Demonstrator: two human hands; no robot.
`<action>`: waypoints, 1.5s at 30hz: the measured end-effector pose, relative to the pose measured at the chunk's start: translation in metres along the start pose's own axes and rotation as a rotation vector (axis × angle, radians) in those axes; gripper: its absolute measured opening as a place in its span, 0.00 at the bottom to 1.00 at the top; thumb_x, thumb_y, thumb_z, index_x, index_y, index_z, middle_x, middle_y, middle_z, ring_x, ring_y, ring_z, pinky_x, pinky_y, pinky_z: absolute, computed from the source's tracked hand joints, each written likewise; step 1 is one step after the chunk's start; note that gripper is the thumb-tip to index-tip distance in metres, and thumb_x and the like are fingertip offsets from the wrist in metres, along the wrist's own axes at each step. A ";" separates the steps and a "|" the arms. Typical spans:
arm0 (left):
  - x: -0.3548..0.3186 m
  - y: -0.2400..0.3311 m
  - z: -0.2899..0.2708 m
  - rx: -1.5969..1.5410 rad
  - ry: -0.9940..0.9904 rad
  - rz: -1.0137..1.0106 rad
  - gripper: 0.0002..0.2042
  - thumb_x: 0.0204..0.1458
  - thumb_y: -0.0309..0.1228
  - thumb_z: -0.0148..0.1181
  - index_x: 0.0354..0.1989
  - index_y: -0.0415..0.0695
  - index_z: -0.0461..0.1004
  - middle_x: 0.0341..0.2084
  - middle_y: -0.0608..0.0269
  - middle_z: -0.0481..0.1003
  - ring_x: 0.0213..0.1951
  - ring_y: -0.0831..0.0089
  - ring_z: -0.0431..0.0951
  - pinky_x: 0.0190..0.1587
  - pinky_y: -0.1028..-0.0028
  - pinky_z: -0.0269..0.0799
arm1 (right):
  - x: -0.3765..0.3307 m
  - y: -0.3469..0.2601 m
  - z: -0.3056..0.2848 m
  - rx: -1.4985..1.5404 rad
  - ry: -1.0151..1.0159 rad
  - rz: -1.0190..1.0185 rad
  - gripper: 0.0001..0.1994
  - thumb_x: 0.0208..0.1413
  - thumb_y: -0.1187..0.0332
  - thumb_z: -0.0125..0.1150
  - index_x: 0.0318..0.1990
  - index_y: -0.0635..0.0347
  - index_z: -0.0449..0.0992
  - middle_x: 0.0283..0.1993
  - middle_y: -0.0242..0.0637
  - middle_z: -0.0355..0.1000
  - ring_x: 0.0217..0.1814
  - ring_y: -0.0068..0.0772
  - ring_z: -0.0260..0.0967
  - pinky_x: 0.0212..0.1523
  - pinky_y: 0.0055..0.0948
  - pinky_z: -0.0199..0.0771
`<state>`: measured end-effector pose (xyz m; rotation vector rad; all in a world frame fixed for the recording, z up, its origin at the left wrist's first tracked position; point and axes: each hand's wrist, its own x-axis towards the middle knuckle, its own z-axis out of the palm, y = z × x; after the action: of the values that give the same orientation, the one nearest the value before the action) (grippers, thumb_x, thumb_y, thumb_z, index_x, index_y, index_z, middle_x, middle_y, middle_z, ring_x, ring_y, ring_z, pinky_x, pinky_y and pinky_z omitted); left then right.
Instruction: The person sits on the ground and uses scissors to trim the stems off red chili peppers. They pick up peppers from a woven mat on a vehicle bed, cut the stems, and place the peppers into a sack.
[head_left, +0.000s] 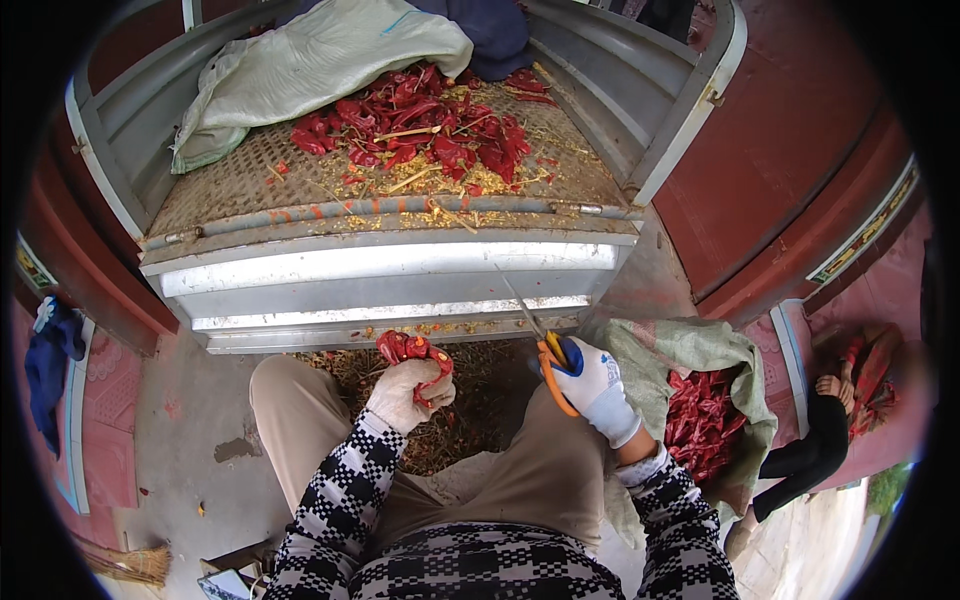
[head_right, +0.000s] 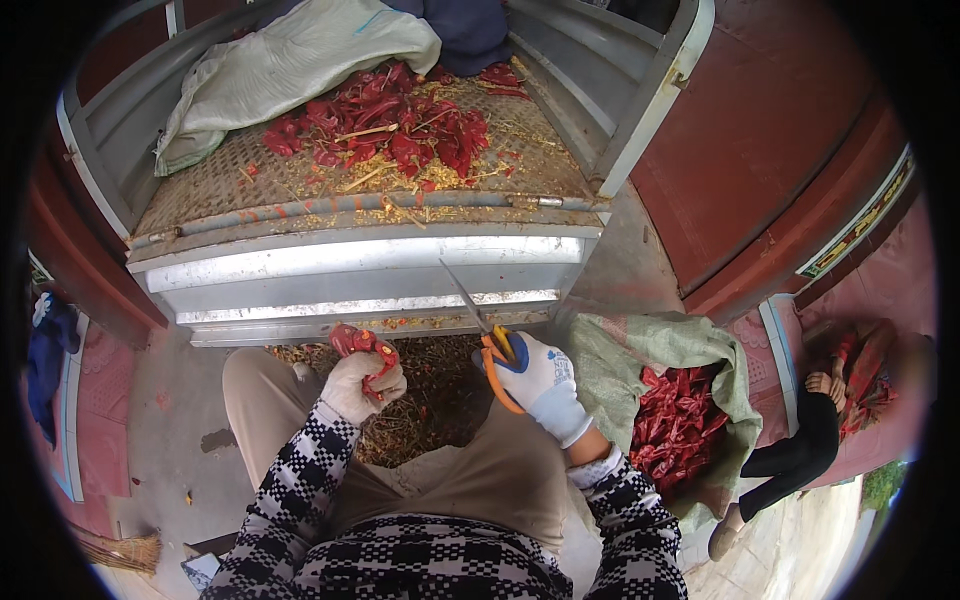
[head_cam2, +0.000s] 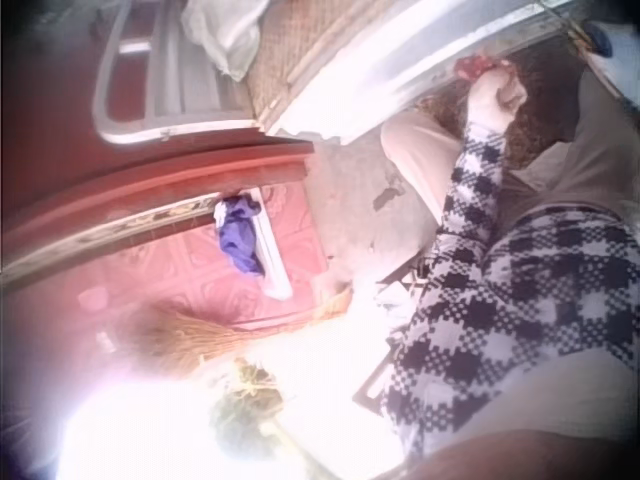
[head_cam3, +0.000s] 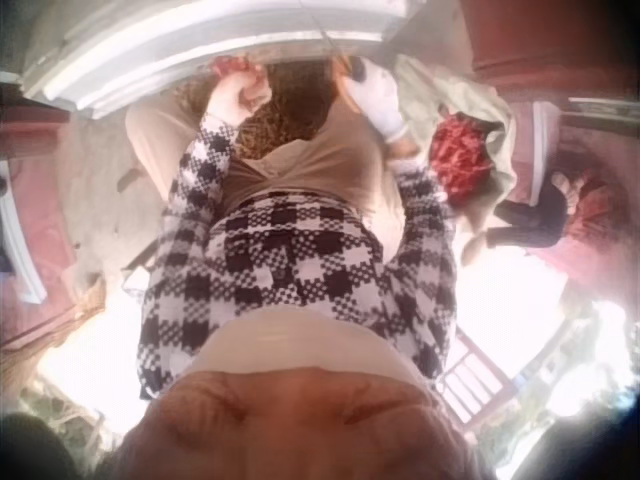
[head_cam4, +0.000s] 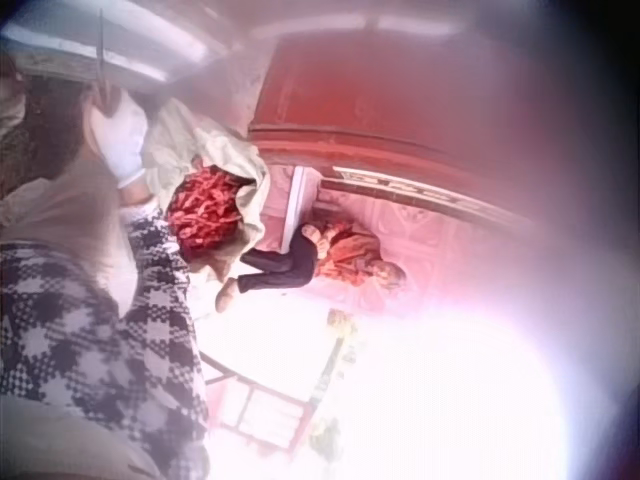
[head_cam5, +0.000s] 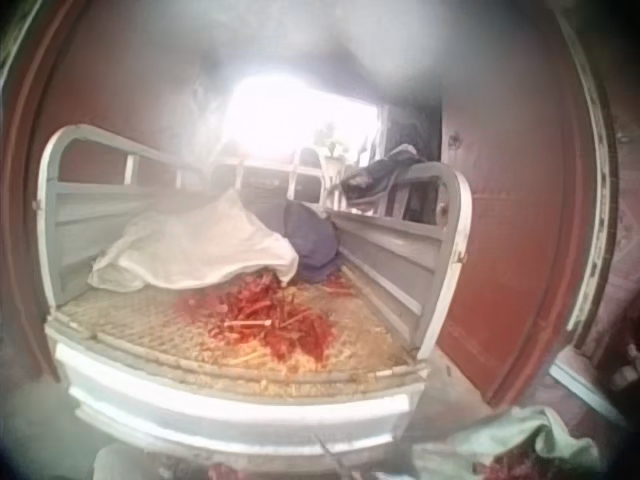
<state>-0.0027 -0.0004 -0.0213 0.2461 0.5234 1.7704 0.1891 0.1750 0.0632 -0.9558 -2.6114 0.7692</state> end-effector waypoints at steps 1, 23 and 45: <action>0.000 0.000 0.001 0.025 -0.032 0.013 0.06 0.47 0.26 0.56 0.22 0.45 0.66 0.09 0.70 0.58 0.13 0.77 0.53 0.22 0.74 0.48 | 0.016 0.003 -0.013 -0.043 0.058 0.012 0.16 0.50 0.57 0.66 0.36 0.61 0.74 0.31 0.47 0.73 0.34 0.51 0.72 0.35 0.38 0.70; 0.014 -0.004 -0.009 0.152 0.159 0.055 0.02 0.46 0.22 0.56 0.24 0.40 0.71 0.19 0.63 0.70 0.25 0.71 0.73 0.34 0.69 0.73 | 0.207 -0.037 -0.075 -0.277 0.433 -0.172 0.24 0.52 0.55 0.61 0.53 0.57 0.73 0.47 0.47 0.76 0.48 0.43 0.75 0.50 0.36 0.73; 0.011 -0.042 0.007 0.804 0.061 -0.003 0.40 0.38 0.17 0.61 0.66 0.36 0.55 0.41 0.59 0.72 0.39 0.74 0.75 0.40 0.76 0.73 | 0.001 -0.025 0.056 0.357 0.314 -0.155 0.17 0.46 0.58 0.63 0.39 0.60 0.74 0.37 0.48 0.72 0.44 0.53 0.70 0.47 0.44 0.71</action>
<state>0.0340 0.0193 -0.0365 0.7445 1.2647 1.4879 0.1531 0.1376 0.0307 -0.6974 -2.1548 0.9201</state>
